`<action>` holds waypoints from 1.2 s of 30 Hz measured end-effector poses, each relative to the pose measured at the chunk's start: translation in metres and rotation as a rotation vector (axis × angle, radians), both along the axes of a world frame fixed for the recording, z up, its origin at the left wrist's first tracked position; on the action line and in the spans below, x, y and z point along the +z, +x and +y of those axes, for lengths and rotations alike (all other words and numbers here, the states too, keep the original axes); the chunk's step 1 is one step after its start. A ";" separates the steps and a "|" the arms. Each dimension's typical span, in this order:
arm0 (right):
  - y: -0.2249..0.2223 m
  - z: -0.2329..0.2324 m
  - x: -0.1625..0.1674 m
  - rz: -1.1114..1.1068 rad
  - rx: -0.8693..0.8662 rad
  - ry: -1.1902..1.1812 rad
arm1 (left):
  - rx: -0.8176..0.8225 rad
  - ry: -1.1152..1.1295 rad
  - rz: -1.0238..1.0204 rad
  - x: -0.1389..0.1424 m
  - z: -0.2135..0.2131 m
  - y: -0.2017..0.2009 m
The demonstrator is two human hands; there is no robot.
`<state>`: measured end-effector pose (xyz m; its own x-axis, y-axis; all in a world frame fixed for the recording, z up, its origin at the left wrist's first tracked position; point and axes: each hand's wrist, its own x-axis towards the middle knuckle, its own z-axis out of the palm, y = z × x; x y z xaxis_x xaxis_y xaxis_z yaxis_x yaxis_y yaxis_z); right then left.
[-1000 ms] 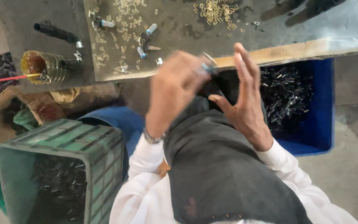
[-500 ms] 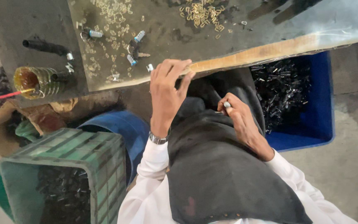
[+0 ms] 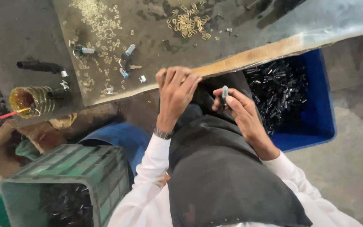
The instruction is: The person sits at a workbench assembling lock cylinder cores. They pick small metal pin components from the table, insert them one at a time into the cylinder held in one hand, and set finished cylinders aside while reaching for the next part.
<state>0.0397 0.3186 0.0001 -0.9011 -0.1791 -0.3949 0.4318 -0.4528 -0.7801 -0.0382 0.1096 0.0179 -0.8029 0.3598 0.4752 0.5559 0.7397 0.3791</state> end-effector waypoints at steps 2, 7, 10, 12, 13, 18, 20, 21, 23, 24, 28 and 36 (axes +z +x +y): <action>-0.001 0.004 -0.002 -0.036 0.004 -0.027 | 0.048 0.217 -0.061 -0.003 -0.004 0.018; 0.002 0.003 -0.016 -0.104 0.024 -0.134 | 0.163 1.092 -0.702 0.001 -0.001 0.058; 0.003 -0.004 -0.024 -0.134 0.036 -0.131 | 0.043 1.167 -0.753 0.010 0.000 0.063; 0.003 -0.007 -0.026 -0.091 0.042 -0.153 | -0.009 1.192 -0.858 0.017 0.000 0.060; 0.004 -0.009 -0.025 -0.066 0.042 -0.164 | 0.008 1.129 -0.807 0.020 0.001 0.059; 0.007 -0.013 -0.021 -0.030 0.024 -0.170 | 0.036 0.951 -0.690 0.033 0.003 0.057; 0.009 -0.014 -0.020 -0.016 0.019 -0.159 | 0.009 0.821 -0.578 0.035 0.003 0.056; 0.010 -0.015 -0.019 -0.016 0.015 -0.141 | -0.004 0.758 -0.519 0.036 0.003 0.056; 0.012 -0.017 -0.019 0.000 0.012 -0.120 | -0.015 0.721 -0.479 0.037 0.003 0.055; 0.012 -0.018 -0.019 0.015 0.013 -0.115 | -0.018 0.704 -0.458 0.037 0.003 0.055; 0.012 -0.017 -0.018 0.037 0.012 -0.032 | -0.029 0.680 -0.425 0.039 0.003 0.057; 0.010 -0.019 -0.018 0.064 0.000 -0.044 | -0.034 0.597 -0.360 0.036 0.002 0.059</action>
<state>0.0501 0.2993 -0.0177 -0.9241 -0.1953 -0.3286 0.3822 -0.4867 -0.7855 0.0209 0.1119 0.0536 -0.9406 0.1477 0.3058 0.3384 0.3314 0.8807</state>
